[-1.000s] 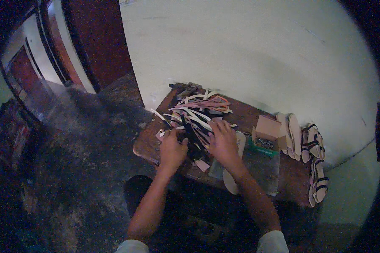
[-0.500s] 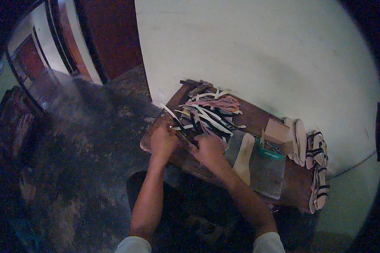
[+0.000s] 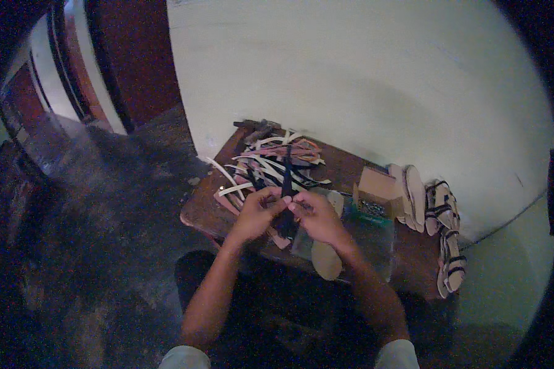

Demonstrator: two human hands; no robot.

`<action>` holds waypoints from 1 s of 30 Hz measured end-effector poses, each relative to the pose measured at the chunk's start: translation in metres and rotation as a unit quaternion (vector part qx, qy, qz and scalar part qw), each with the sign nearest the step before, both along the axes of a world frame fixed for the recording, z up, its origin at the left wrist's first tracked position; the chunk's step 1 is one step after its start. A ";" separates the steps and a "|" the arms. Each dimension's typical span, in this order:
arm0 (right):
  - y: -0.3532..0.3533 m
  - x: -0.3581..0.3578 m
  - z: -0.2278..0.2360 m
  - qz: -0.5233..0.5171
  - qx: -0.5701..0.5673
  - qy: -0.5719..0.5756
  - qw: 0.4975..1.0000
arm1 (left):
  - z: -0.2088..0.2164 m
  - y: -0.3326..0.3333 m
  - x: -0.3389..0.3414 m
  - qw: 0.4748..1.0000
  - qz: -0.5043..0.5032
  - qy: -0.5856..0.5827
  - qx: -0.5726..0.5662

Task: The person assembles a flip-flop by attaching a black strap to a beige sole. They use a small metal tool to push a pin through the sole and strap, securing the components together.

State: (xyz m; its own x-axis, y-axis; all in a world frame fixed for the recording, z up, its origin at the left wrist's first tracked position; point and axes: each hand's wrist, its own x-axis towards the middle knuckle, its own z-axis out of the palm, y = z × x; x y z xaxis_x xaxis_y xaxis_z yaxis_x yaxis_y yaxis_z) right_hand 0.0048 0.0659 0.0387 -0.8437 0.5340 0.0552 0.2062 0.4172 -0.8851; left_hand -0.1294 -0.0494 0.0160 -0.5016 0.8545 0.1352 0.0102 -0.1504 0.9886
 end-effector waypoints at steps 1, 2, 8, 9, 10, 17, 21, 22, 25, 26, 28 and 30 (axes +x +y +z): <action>0.005 0.014 0.005 -0.005 -0.027 -0.002 1.000 | 0.001 0.005 0.006 1.000 -0.022 -0.020 -0.008; 0.011 0.030 0.010 -0.014 -0.051 -0.002 0.999 | 0.003 0.012 0.012 0.998 -0.048 -0.040 -0.014; 0.043 0.108 0.010 -0.092 -0.047 -0.023 0.994 | 0.012 0.046 0.053 0.991 -0.120 0.003 -0.060; 0.042 0.115 0.014 -0.110 -0.088 -0.046 0.989 | 0.008 0.051 0.062 0.993 -0.113 0.009 -0.026; 0.046 0.121 0.003 -0.105 -0.084 -0.011 0.991 | 0.005 0.052 0.069 0.991 -0.127 0.010 -0.048; 0.046 0.149 -0.022 -0.068 -0.031 0.086 0.994 | -0.010 0.056 0.097 0.982 -0.082 0.168 -0.004; 0.044 0.158 -0.011 -0.111 0.042 0.060 0.991 | 0.005 0.054 0.087 0.953 0.018 0.293 0.074; 0.046 0.160 -0.008 -0.108 0.027 0.051 0.992 | 0.012 0.053 0.087 0.941 0.047 0.323 0.084; 0.053 0.171 0.001 -0.105 0.002 0.036 0.994 | 0.024 0.053 0.091 0.931 0.116 0.337 0.083; 0.054 0.172 0.003 -0.103 0.002 0.036 0.994 | 0.025 0.053 0.089 0.926 0.137 0.341 0.083; 0.052 0.170 0.008 -0.105 -0.008 0.046 0.993 | 0.017 0.054 0.084 0.937 0.129 0.313 0.086; 0.047 0.169 0.015 -0.118 -0.025 0.062 0.991 | 0.007 0.053 0.079 0.950 0.103 0.285 0.075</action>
